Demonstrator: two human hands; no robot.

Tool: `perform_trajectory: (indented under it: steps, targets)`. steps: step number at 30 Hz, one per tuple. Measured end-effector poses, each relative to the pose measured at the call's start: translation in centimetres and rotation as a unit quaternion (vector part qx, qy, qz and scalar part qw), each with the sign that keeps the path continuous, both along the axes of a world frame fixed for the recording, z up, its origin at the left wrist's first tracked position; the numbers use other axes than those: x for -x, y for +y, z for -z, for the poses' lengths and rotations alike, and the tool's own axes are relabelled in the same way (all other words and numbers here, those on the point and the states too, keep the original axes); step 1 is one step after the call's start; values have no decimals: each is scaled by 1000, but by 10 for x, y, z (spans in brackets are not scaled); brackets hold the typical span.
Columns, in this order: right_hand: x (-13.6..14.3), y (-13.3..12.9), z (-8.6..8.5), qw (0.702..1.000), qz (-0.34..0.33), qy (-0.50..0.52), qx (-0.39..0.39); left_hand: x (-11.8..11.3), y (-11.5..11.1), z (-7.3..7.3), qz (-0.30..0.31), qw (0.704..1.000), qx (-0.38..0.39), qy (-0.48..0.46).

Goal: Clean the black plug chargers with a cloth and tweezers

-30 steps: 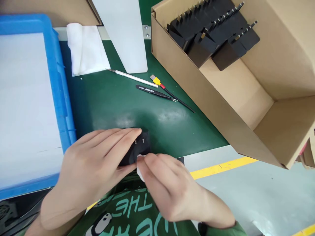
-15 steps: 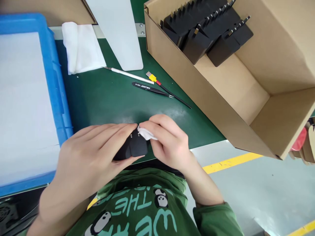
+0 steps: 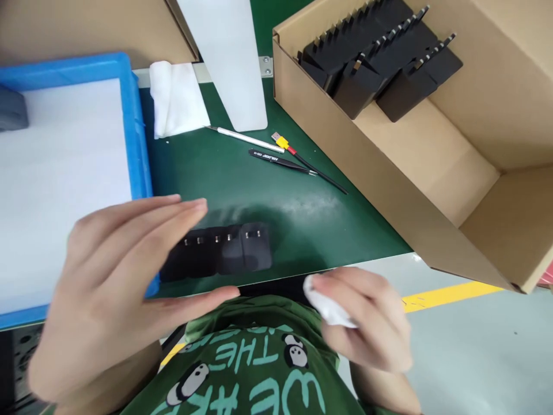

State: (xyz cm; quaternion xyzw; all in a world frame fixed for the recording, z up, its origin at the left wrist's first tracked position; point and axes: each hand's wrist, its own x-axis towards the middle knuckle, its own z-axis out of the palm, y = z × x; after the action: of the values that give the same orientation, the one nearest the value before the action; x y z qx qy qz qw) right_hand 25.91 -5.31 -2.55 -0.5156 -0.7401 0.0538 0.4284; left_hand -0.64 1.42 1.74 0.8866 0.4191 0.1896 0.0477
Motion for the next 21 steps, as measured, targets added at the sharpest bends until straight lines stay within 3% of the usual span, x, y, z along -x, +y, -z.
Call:
perform_trajectory:
  steps: [3, 8, 16, 19, 20, 21]
  targets:
    - [0, 0, 6, 994, 51, 38, -89, 13, -2, 5, -14, 998, 24, 52]
    - [15, -13, 7, 999, -15, 30, -31, 13, -2, 20, -12, 997, 20, 77]
    - [13, -33, 6, 998, 13, 43, -51, -3, 4, 21, -5, 989, -46, 142]
    - [8, -41, 7, 998, 12, 49, -49, 10, 5, 26, -33, 999, -16, -3]
    - [7, -44, 7, 997, 17, 55, -46, 16, 2, 28, -68, 991, 10, -117]
    - [7, -46, 6, 997, 22, 62, -33, 22, -1, 29, -109, 962, 37, -247]
